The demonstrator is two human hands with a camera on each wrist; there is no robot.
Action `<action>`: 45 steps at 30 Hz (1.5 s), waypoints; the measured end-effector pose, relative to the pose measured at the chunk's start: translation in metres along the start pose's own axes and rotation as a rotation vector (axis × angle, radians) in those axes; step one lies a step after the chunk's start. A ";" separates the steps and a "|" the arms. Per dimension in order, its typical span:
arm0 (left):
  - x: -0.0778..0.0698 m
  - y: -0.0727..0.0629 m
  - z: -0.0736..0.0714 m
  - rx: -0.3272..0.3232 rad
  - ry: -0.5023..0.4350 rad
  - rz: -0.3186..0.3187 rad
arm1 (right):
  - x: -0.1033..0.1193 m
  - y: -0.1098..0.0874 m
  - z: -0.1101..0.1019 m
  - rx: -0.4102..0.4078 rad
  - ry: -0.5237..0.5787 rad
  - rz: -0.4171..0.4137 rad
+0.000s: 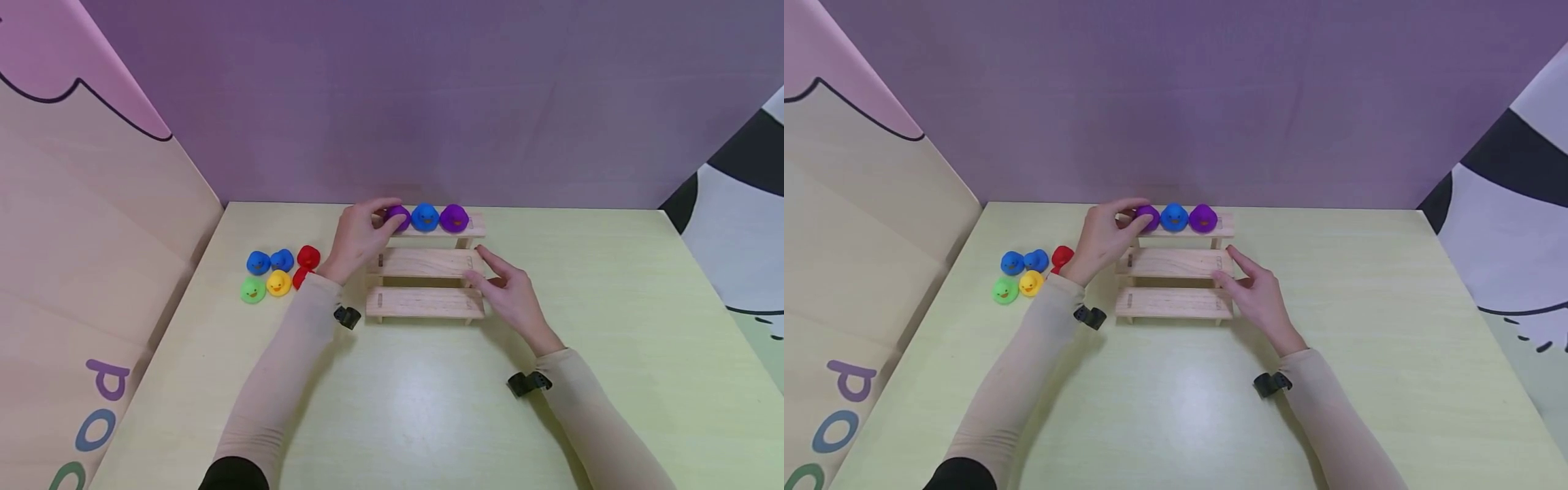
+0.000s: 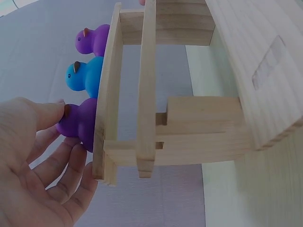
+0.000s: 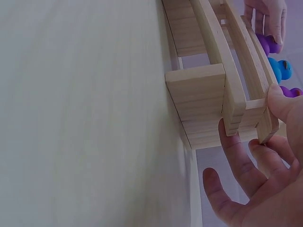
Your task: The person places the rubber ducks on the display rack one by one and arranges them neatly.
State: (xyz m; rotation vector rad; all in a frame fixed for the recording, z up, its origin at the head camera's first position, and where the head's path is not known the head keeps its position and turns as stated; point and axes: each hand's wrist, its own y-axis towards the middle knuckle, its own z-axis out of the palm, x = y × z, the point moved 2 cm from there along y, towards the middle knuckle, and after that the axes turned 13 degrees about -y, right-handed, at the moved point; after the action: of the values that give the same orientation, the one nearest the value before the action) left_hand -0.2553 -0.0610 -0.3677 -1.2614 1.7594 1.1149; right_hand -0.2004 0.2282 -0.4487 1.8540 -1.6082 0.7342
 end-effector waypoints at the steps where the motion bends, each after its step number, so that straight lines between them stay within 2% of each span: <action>1: 0.000 0.000 0.000 0.002 0.000 0.000 | 0.000 0.000 0.000 0.001 -0.004 0.000; 14: -0.001 -0.002 0.000 0.011 -0.008 -0.009 | 0.001 -0.001 -0.002 0.009 -0.012 0.015; 20: 0.001 -0.006 -0.003 -0.016 -0.035 -0.006 | 0.000 -0.002 -0.003 0.009 -0.008 0.013; 29: 0.007 -0.017 -0.017 -0.055 -0.007 0.069 | 0.000 -0.001 -0.003 0.006 0.009 0.006; 40: 0.022 -0.033 -0.038 -0.088 0.005 0.094 | 0.000 -0.001 -0.002 0.005 -0.002 0.005; 45: 0.028 -0.040 -0.045 -0.088 0.016 0.073 | 0.000 -0.001 -0.002 0.005 0.002 0.002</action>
State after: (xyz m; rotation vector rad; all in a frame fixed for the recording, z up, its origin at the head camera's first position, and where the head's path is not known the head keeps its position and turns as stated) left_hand -0.2275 -0.1187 -0.3844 -1.2697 1.7987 1.2390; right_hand -0.1996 0.2302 -0.4472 1.8550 -1.6084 0.7412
